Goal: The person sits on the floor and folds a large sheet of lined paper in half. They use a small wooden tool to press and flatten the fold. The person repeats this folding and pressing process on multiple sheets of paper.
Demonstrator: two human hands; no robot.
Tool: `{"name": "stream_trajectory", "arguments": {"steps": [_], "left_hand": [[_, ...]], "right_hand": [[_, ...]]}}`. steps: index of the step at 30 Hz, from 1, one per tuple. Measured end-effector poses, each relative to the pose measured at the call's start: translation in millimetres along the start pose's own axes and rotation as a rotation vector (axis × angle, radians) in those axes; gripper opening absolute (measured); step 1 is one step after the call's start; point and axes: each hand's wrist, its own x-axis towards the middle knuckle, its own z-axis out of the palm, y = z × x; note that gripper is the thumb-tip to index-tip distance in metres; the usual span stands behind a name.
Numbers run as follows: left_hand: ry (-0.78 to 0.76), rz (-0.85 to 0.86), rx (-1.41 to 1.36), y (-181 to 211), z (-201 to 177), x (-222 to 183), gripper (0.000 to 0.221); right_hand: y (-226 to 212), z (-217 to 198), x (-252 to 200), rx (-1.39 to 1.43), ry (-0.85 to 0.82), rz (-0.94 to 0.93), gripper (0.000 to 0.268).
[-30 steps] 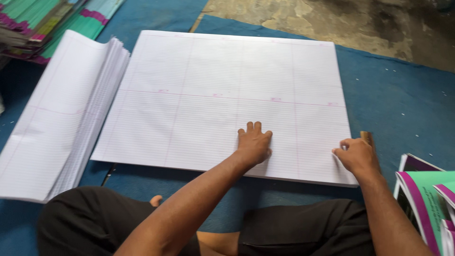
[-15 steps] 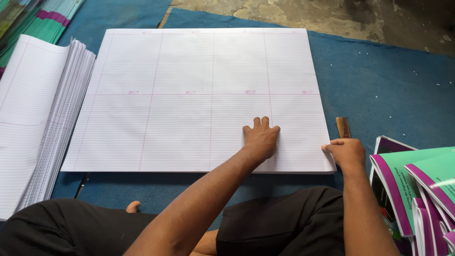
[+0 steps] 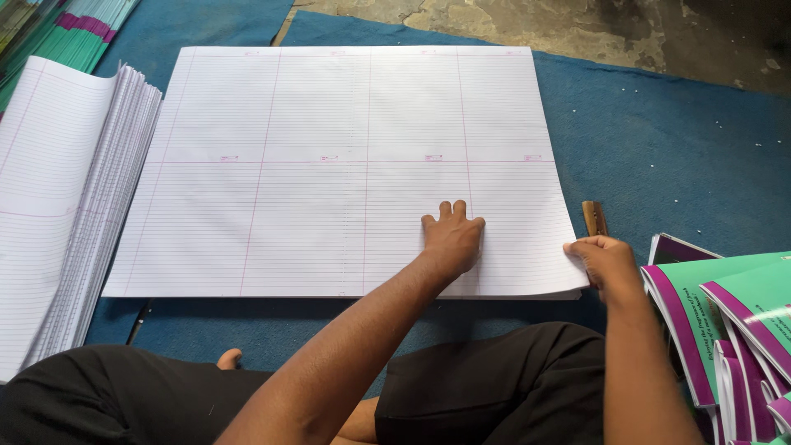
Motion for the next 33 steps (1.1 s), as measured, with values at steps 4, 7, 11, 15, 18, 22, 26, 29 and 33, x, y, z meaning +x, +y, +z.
{"name": "stream_trajectory", "arguments": {"steps": [4,7,11,15,18,22,26,29,33], "left_hand": [[-0.004,-0.004,-0.046,6.3,8.9,11.2,0.018],[0.033,-0.002,-0.320,17.2,21.1,23.6,0.026],[-0.087,-0.104,-1.080,30.4,43.0,40.4,0.053],[-0.136,-0.124,-1.583,44.6,55.8,63.4,0.061],[-0.137,-0.199,-1.809,44.8,56.5,77.9,0.070],[-0.100,-0.232,-1.994,41.3,51.0,97.4,0.085],[-0.070,-0.244,-2.047,36.4,42.2,114.7,0.092],[-0.033,-0.230,-2.066,29.4,37.4,121.7,0.093],[0.001,-0.221,-2.063,22.5,30.5,131.2,0.093]], "right_hand": [[2.3,-15.9,-5.0,-0.014,-0.190,0.158,0.041],[4.7,-31.2,-14.6,-0.050,-0.340,0.238,0.039],[7.5,-44.6,-19.9,-0.115,-0.493,0.285,0.031],[-0.9,-47.0,-21.4,-0.332,-0.517,0.239,0.039],[-19.6,-41.5,-26.9,-0.357,-0.523,0.072,0.043],[-57.0,-10.1,-37.3,-0.727,-0.452,-0.147,0.045],[-79.6,17.2,-56.1,-0.976,-0.474,-0.512,0.041],[-81.2,28.3,-65.2,-1.159,-0.541,-0.710,0.036],[-68.1,26.7,-58.6,-1.296,-0.618,-0.801,0.034]]}}
